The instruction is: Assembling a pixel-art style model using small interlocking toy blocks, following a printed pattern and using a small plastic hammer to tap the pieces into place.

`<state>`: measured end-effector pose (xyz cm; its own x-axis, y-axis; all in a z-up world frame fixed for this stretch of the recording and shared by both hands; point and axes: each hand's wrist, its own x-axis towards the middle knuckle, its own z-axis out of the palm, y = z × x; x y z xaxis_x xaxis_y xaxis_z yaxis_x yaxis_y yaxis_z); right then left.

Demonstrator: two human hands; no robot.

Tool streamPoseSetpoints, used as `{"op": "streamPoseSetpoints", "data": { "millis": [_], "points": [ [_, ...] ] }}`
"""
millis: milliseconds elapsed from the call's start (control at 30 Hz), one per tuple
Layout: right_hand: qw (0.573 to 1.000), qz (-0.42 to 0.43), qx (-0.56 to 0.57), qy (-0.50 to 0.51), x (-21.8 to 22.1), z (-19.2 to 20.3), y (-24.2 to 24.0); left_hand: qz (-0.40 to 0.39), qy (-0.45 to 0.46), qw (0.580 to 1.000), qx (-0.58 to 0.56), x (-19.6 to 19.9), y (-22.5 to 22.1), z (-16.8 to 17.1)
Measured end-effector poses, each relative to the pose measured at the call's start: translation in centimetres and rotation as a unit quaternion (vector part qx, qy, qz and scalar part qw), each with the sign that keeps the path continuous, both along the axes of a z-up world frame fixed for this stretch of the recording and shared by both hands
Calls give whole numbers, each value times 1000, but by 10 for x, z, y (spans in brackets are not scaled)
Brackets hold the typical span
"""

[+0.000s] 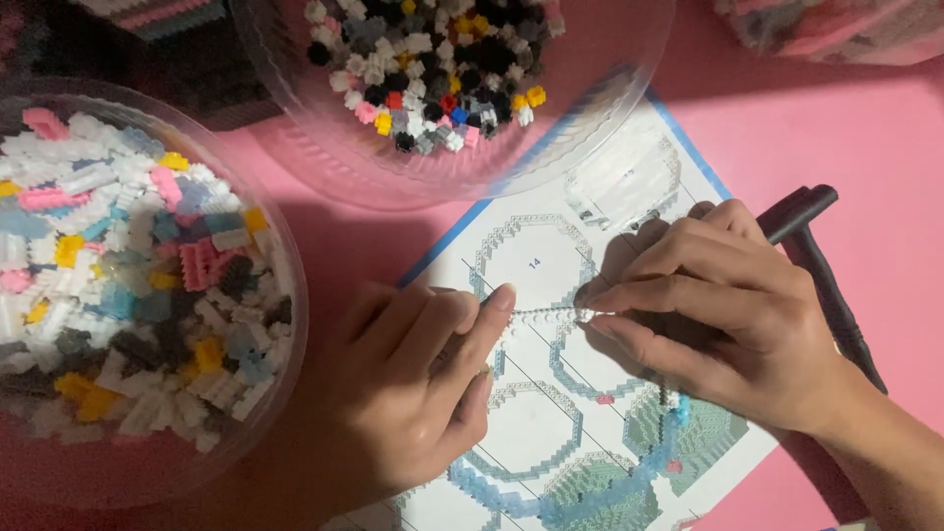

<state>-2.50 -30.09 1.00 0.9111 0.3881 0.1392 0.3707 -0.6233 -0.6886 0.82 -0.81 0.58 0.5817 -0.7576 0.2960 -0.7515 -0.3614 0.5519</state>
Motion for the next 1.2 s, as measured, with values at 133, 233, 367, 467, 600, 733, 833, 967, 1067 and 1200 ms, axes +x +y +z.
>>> {"op": "streamPoseSetpoints", "data": {
  "millis": [133, 233, 367, 467, 600, 733, 833, 967, 1067, 1200],
  "points": [
    [1000, 5, -12, -8, -1, 0, 1, 5, 1, 1000, 5, -1, 0, -1],
    [999, 2, -46, -17, -1, -1, 1, -1, -3, 1000, 10, -1, 0, -1],
    [998, 6, -59, -34, -2, 1, 3, 2, 10, 1000, 2, -2, 0, -2],
    [995, 18, -85, -56, 0, 4, 6, -1, 11, 1000, 5, -2, 1, -2],
    [987, 42, -123, -93, 2, 7, 8, -1, -4, 1000, 7, -2, 2, -3],
    [983, 51, -138, -111, 0, 12, 10, -3, 7, 1000, 10, -2, 2, -4],
    [980, 57, -155, -114, -2, 15, 10, -8, 3, 1000, 7, -2, 2, -3],
    [972, 68, -193, -116, -3, 16, 11, -9, -15, 1000, 15, -2, 2, -1],
    [967, 71, -211, -128, -5, 20, 12, -10, -17, 1000, 21, -2, 1, 0],
    [977, 55, -181, -102, -8, 19, 12, -19, -27, 999, 33, -2, 1, 2]
  ]
}}
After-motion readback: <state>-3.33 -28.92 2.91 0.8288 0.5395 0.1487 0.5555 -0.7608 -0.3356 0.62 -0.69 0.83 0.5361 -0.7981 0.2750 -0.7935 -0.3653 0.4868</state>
